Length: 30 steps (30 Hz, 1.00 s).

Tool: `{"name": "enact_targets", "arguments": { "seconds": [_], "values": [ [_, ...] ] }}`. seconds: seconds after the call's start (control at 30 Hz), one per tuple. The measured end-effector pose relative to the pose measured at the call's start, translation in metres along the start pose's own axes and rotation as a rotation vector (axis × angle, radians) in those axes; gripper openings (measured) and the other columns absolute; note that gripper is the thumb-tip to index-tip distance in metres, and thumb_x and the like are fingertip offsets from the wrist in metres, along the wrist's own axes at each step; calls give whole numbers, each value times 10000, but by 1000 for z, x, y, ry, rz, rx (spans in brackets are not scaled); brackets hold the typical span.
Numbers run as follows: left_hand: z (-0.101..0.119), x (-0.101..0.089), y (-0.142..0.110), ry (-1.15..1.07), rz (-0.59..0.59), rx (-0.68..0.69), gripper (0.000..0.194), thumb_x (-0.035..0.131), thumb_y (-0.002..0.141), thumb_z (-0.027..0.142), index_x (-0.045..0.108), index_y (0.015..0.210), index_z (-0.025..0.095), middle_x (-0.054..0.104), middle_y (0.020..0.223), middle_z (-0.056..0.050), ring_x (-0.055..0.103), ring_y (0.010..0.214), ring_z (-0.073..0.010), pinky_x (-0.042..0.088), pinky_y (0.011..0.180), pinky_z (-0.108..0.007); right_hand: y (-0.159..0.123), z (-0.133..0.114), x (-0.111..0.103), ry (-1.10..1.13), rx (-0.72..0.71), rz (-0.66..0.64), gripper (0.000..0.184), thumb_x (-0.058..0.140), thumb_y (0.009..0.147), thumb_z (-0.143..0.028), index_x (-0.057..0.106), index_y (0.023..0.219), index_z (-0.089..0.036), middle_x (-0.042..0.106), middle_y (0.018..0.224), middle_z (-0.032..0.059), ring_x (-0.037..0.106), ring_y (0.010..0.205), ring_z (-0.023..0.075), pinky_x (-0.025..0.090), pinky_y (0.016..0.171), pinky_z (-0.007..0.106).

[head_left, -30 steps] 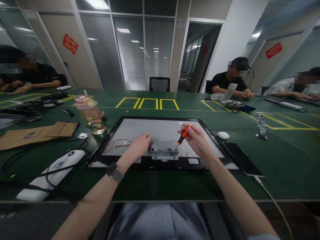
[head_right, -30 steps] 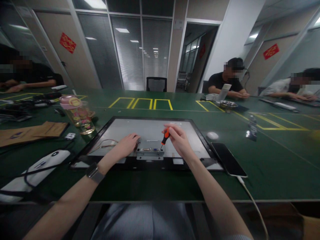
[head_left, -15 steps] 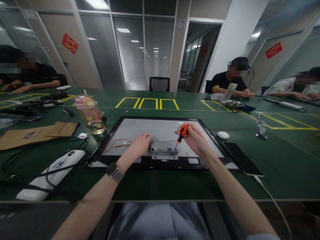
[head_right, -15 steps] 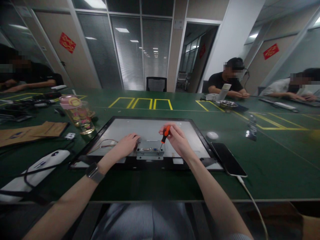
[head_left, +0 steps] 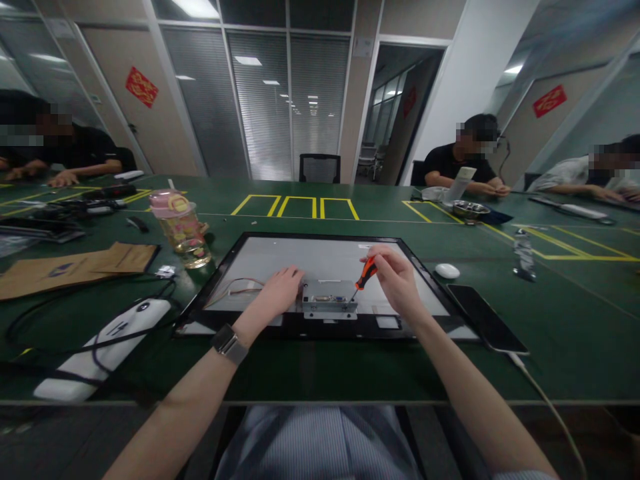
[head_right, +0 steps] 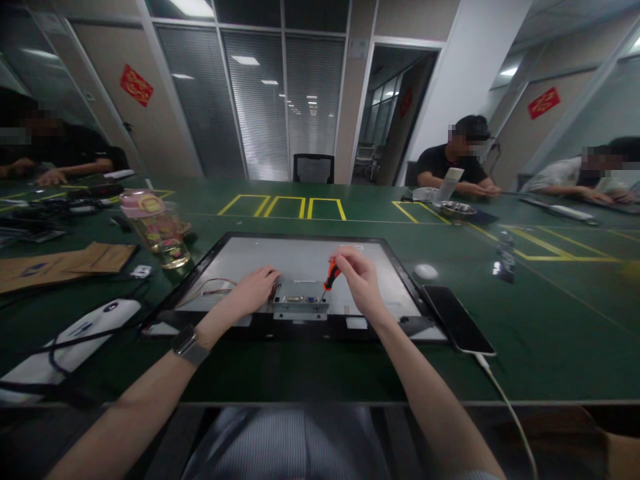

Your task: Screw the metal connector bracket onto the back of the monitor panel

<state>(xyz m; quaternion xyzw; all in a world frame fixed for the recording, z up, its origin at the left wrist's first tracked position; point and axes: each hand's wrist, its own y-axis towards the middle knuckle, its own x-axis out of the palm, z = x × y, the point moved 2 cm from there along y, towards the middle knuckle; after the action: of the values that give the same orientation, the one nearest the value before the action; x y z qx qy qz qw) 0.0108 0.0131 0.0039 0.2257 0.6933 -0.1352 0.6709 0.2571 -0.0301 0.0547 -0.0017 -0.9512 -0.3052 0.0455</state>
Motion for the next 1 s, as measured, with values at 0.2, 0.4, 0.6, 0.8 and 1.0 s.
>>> {"name": "enact_targets", "arguments": {
  "seconds": [0.2,0.4,0.6,0.8,1.0],
  "values": [
    [1,-1,-2,13,18,10,342,403,905,106,544,1215,143,572,1210,-157,576,1089,-260,448,919,-385,3,-7,5,182,106,-85,195,585,885,-448,654,922,-270,649,853,21,635,824,204,501,880,437],
    [0,0,-1,21,10,9,337,406,903,108,544,1208,141,572,1209,-152,579,1076,-260,453,898,-372,2,-5,6,190,95,-99,189,643,845,-433,696,850,-252,649,932,39,624,912,221,469,948,447],
    [0,0,-1,10,13,14,335,411,899,107,544,1205,148,569,1213,-153,576,1079,-259,450,909,-386,0,-3,2,56,44,-14,136,676,827,-368,706,934,-290,660,820,8,626,808,185,519,769,367],
    [0,0,0,28,13,19,341,414,898,110,544,1212,132,575,1199,-151,578,1077,-266,456,913,-382,0,0,-2,-156,-88,42,178,577,899,-346,724,971,-277,655,1002,38,633,912,200,514,830,373],
    [1,-1,-1,40,15,21,336,412,900,103,548,1206,133,585,1185,-146,587,1061,-256,459,905,-369,-1,-1,0,-133,-52,-8,229,607,881,-317,681,1093,-272,675,973,38,651,870,194,528,841,395]
  ]
}}
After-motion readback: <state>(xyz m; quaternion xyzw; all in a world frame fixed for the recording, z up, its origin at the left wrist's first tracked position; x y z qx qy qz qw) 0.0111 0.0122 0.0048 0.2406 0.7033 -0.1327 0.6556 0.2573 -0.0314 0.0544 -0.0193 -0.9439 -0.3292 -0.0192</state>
